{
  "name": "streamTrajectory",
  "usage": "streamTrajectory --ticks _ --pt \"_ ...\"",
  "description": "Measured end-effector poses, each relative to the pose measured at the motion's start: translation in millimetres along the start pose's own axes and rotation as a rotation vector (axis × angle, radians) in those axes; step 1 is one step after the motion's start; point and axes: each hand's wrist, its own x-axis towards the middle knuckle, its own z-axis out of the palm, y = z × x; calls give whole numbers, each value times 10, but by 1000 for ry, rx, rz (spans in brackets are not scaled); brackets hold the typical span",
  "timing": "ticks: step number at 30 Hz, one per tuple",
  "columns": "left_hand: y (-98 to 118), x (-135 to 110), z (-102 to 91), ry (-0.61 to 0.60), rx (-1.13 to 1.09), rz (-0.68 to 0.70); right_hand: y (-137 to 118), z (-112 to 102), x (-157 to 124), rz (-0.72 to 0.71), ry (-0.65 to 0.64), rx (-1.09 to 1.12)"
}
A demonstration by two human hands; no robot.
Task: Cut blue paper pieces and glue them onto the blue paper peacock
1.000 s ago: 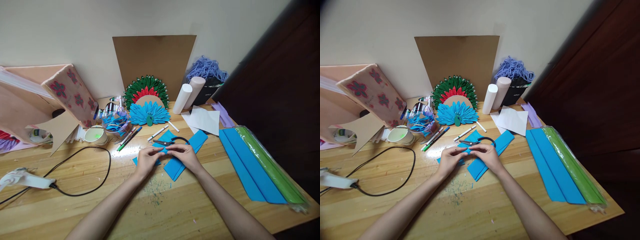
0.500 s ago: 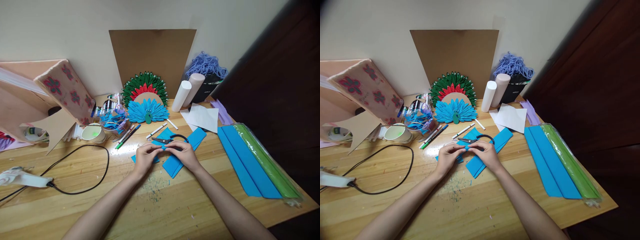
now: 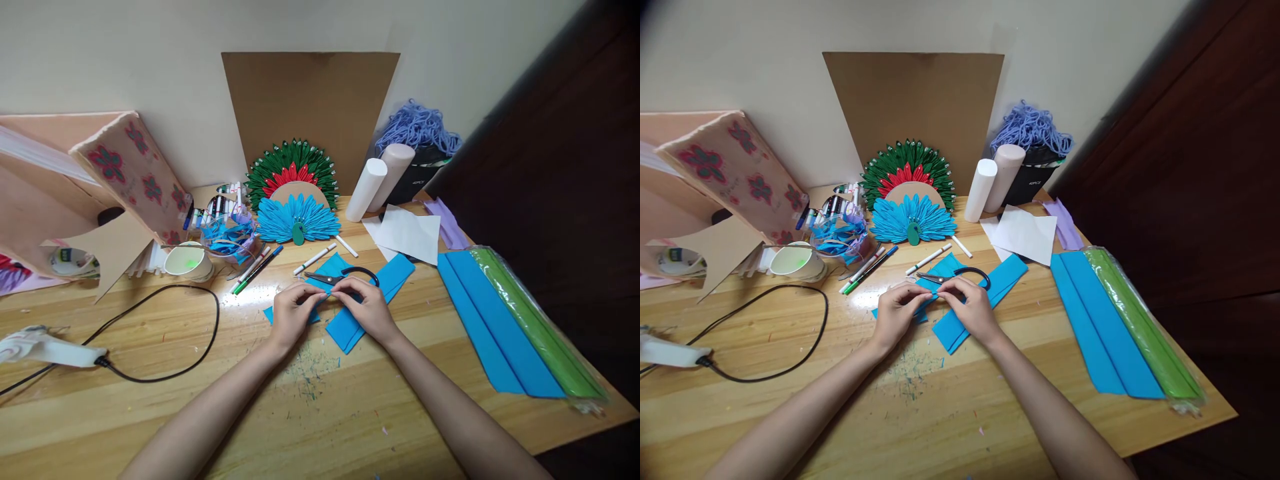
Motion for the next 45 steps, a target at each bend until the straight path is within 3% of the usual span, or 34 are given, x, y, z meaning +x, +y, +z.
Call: streamTrajectory --ticks 8,19,25,37,45 --pt "-54 9 7 45 -86 -145 56 -15 -1 74 53 20" --pt "-32 -17 5 48 0 -72 46 -82 -2 -34 28 -120" --pt "-5 -25 18 15 -64 -103 8 -45 4 99 -40 82" --pt "-28 -26 44 -87 -156 -177 71 -11 -3 204 -71 216" --pt "-19 0 15 -67 -77 -3 31 -15 14 225 -40 259"
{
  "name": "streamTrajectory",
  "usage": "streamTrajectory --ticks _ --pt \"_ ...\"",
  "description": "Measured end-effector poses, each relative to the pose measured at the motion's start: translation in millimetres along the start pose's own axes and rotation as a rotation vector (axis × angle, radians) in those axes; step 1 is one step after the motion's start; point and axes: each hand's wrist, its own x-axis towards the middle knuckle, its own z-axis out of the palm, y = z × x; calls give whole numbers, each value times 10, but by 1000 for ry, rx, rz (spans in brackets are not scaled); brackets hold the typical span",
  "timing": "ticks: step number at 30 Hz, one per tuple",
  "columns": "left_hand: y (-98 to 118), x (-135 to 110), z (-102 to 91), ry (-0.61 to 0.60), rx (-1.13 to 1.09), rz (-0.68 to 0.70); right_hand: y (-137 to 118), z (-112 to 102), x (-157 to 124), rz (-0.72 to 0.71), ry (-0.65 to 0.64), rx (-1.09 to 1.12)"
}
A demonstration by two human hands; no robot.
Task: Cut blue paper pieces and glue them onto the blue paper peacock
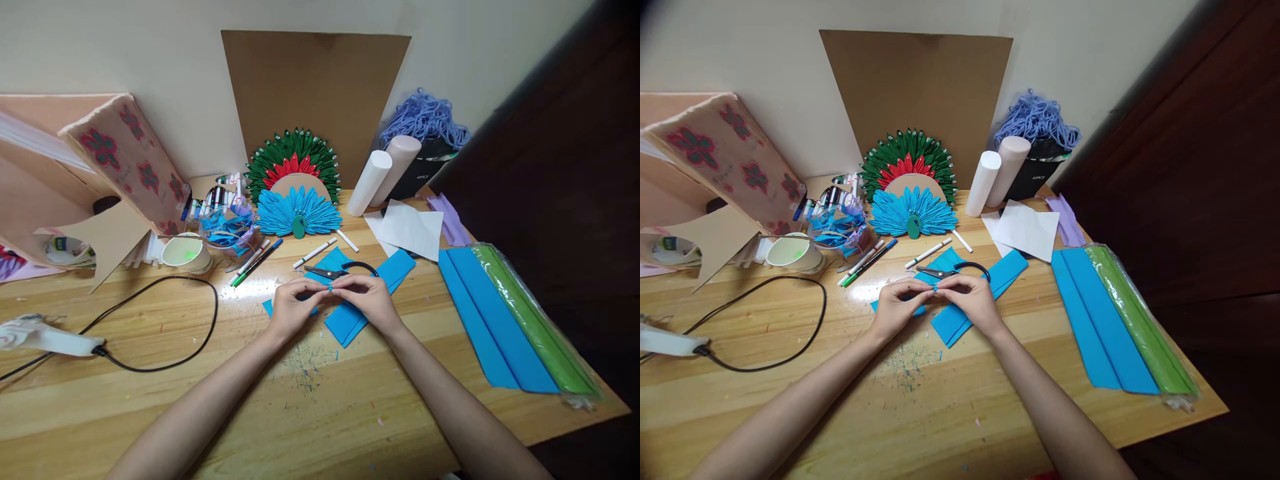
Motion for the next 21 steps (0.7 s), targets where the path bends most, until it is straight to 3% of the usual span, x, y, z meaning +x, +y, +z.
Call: streamTrajectory --ticks 10,17,21 --pt "1 -12 -15 -13 -3 7 4 -7 2 25 29 -5" --pt "-15 -21 3 18 -55 -161 -8 -8 -1 52 42 19" --pt "-9 -15 15 46 -66 -167 7 -12 -3 -7 26 -30"
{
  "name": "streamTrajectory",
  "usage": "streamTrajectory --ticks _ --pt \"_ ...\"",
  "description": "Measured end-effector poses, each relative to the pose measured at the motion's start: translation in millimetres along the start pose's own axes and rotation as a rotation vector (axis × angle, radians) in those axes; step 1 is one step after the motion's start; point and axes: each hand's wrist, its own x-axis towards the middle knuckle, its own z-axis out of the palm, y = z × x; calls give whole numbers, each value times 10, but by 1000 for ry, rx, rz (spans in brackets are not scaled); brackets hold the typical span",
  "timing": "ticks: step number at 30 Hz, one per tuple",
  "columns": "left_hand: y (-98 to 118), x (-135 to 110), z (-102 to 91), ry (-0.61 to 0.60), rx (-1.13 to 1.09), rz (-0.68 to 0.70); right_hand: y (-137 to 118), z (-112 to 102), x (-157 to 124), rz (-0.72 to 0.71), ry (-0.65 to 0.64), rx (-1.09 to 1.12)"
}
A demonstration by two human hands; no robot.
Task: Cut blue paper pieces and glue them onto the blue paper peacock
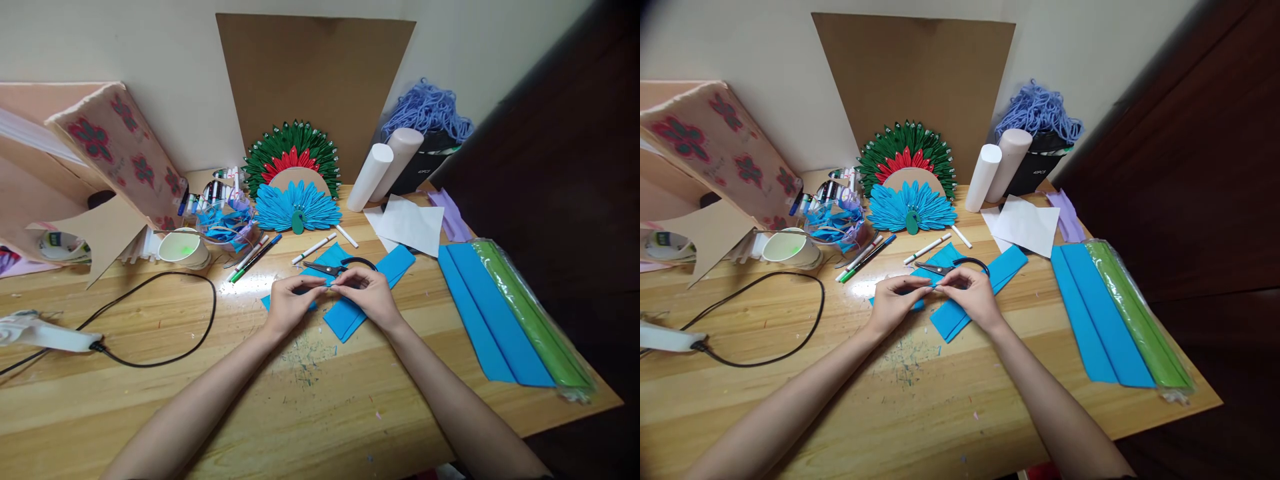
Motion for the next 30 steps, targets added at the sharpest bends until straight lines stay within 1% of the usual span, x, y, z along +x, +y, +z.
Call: streamTrajectory --ticks 6,10,13,17,21,22,24,27,30 --pt "31 -17 -12 -38 84 131 -17 3 -20 -92 -38 -59" --pt "63 -28 -20 -76 136 190 -31 -7 -26 -101 -35 -108" --pt "55 -11 -29 -96 141 179 -25 -21 -13 -84 -25 -94" --pt "7 30 -45 -84 113 153 -19 -40 4 -82 -21 -46" --pt "-22 53 -52 -47 65 92 -19 -64 11 -106 52 -83" --pt "-24 54 -53 -38 43 74 -20 -69 12 -113 52 -91" --pt "-25 51 -53 -38 7 50 -26 -73 8 -129 7 -110" --pt "-24 38 -56 -63 -23 45 -41 -65 -6 -209 -63 -190" --pt "-12 26 -57 -81 -44 34 -57 -63 -18 -345 -42 -267"
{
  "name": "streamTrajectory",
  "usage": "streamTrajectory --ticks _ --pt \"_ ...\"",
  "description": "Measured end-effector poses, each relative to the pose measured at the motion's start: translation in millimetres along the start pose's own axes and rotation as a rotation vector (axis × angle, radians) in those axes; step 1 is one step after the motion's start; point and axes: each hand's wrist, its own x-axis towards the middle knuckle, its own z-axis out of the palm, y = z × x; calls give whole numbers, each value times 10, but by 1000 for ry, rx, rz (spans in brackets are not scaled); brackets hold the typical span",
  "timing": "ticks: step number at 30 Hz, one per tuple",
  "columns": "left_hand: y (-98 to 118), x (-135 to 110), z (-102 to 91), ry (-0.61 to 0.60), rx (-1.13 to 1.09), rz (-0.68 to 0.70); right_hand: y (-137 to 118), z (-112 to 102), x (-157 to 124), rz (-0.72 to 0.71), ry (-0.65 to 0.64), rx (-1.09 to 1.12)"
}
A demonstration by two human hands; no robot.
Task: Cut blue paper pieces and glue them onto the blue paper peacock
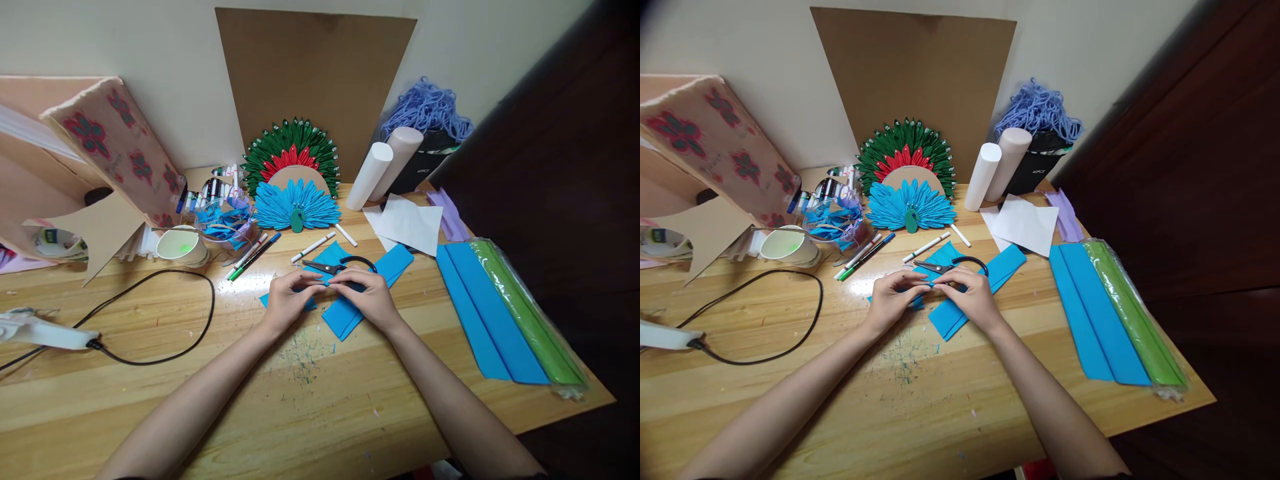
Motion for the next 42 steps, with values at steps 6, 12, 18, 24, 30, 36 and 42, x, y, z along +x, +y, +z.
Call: streamTrajectory --ticks 6,12,18,24,30,36,42 --pt "74 26 18 -141 -198 -297 -27 -33 9 -234 33 -50" --pt "126 62 13 -299 -288 -463 -48 -32 2 -426 -12 -130" --pt "89 85 -7 -304 -316 -482 37 -52 -23 -471 -77 -226" --pt "72 83 3 -306 -283 -466 73 -53 -47 -341 -125 -251" --pt "76 73 15 -303 -253 -456 7 -56 -15 -301 -117 -224" --pt "68 70 12 -305 -267 -442 -46 -52 -1 -228 -80 -218" --pt "63 67 15 -261 -274 -429 -80 -28 8 -56 -39 -108"
